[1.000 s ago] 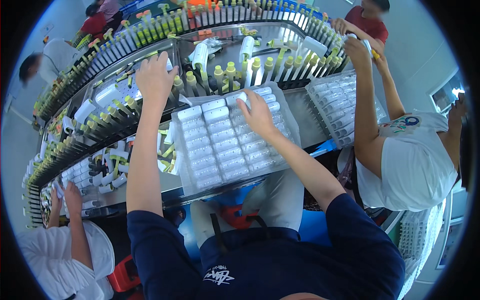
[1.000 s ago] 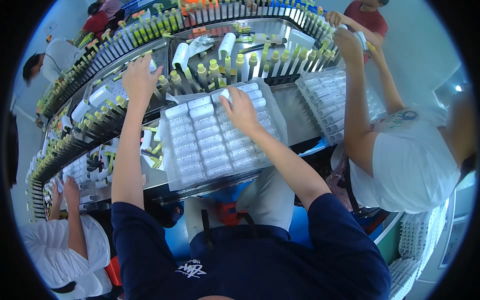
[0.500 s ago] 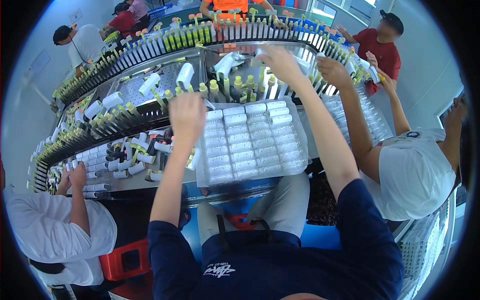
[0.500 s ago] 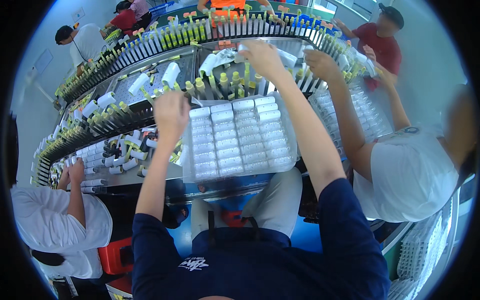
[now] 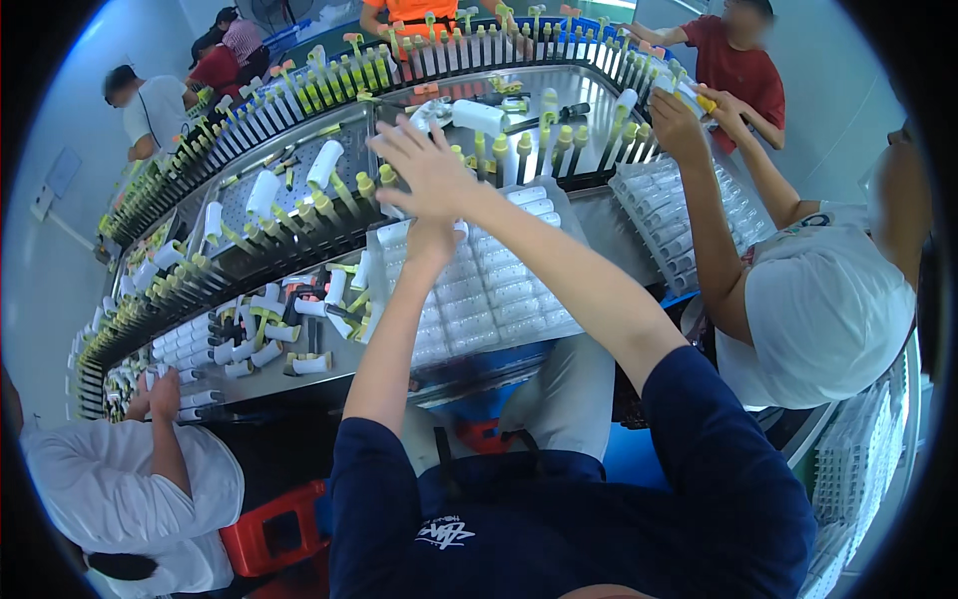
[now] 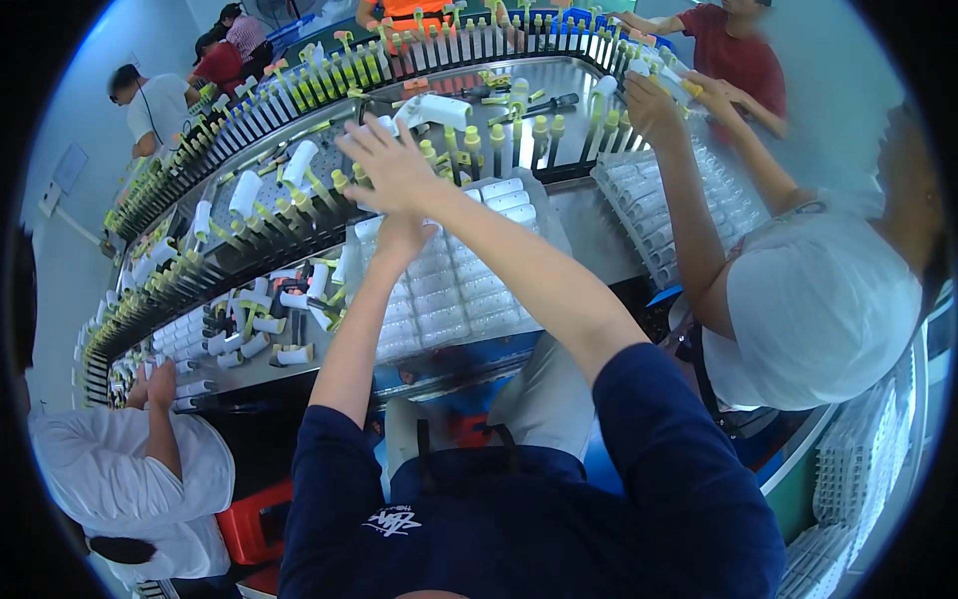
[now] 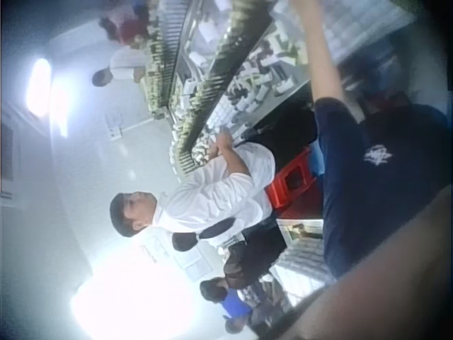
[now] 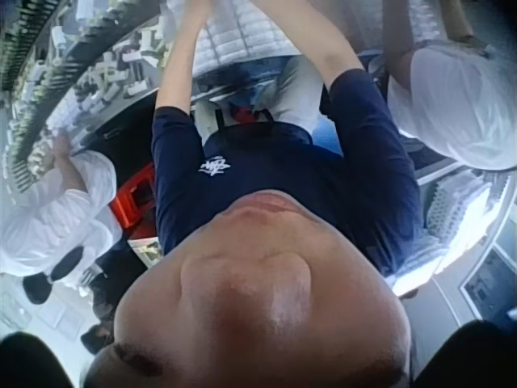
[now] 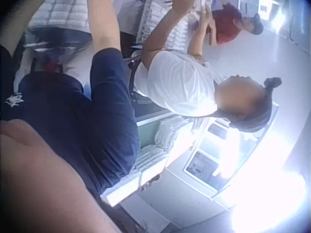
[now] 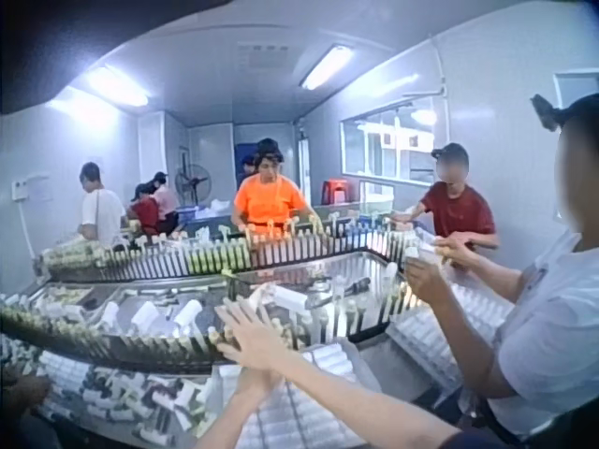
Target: The person places small white bottles with yellow caps into a clear plastic tray on a factory assembly line. They pick up bottles from a nearby pile and arrange them in rows within the tray, working alongside other employees in a brightly lit industrial setting.
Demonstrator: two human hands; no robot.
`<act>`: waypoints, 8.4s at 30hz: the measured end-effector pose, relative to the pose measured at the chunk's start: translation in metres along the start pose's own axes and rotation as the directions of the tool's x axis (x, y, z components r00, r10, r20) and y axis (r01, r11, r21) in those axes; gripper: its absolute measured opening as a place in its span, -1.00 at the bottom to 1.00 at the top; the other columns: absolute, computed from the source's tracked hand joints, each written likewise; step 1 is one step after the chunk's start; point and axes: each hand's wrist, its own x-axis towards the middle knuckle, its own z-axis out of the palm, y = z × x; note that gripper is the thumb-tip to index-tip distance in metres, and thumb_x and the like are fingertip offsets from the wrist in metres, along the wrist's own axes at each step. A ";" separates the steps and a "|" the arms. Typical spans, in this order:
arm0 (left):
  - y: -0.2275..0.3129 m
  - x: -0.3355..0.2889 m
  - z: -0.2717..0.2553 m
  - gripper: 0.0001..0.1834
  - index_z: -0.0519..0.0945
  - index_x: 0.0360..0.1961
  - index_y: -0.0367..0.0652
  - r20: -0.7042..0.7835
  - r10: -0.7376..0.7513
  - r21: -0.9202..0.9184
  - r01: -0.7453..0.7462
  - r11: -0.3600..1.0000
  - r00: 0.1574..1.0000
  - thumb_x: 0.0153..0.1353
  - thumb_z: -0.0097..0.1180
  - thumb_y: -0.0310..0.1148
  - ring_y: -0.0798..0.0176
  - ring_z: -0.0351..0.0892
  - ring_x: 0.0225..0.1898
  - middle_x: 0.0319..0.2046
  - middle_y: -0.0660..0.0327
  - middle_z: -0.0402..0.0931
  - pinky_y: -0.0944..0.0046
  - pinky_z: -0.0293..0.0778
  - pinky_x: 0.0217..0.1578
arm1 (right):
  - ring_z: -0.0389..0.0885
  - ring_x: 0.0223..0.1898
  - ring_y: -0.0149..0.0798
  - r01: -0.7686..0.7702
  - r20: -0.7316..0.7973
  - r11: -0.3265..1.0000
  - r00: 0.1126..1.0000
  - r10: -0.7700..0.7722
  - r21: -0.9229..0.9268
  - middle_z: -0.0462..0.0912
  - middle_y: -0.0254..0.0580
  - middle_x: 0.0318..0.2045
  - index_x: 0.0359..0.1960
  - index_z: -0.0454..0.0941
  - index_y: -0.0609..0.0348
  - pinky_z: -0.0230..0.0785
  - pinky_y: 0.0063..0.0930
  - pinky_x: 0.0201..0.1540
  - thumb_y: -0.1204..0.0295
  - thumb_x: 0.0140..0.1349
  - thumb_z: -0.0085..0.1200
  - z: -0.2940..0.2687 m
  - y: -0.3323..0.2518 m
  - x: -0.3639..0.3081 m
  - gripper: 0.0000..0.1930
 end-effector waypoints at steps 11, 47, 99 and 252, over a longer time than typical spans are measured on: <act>0.045 0.009 -0.069 -0.65 0.52 0.11 -0.31 -0.203 -0.058 -0.176 0.022 0.984 0.977 0.46 0.16 -0.28 -0.28 0.64 -0.05 -0.04 -0.19 0.63 -0.20 0.55 -0.07 | 0.61 0.09 0.22 -0.640 0.146 0.730 0.720 0.679 -0.241 0.58 0.10 0.07 0.11 0.57 0.23 0.41 0.05 0.19 0.24 0.27 0.31 -0.065 0.043 -0.191 -0.54; -0.046 0.000 -0.147 -0.70 0.59 -0.05 -0.07 -0.549 0.290 0.592 0.119 0.797 0.784 0.20 0.30 -0.31 0.07 0.52 0.14 0.06 0.23 0.56 -0.15 0.34 0.21 | 0.77 -0.19 0.19 -0.613 -0.089 0.781 0.790 0.606 -0.120 0.75 0.13 -0.35 -0.08 0.50 0.27 0.55 0.09 -0.13 -0.13 0.44 0.13 -0.091 0.060 0.024 -0.42; 0.100 0.169 -0.097 -0.54 0.63 0.06 -0.12 -0.209 0.013 0.125 0.013 0.992 0.978 0.41 0.19 0.04 -0.24 0.72 -0.04 -0.09 -0.14 0.72 -0.18 0.59 -0.09 | 0.50 0.33 -0.06 -0.571 0.427 0.791 0.672 0.605 -0.221 0.68 -0.18 0.14 0.17 0.63 -0.04 -0.07 0.55 0.49 0.01 0.33 0.18 0.009 0.063 -0.148 -0.52; -0.021 0.091 -0.149 -0.48 0.58 0.04 -0.23 0.066 0.210 0.201 -0.219 0.955 0.976 0.39 0.18 0.05 -0.22 0.69 -0.01 -0.08 -0.09 0.71 -0.11 0.58 0.00 | 0.48 0.28 0.05 -0.584 0.286 0.804 0.756 0.588 -0.109 0.59 -0.05 0.17 0.12 0.64 0.04 0.32 0.14 0.32 0.21 0.33 0.25 -0.050 0.028 -0.190 -0.62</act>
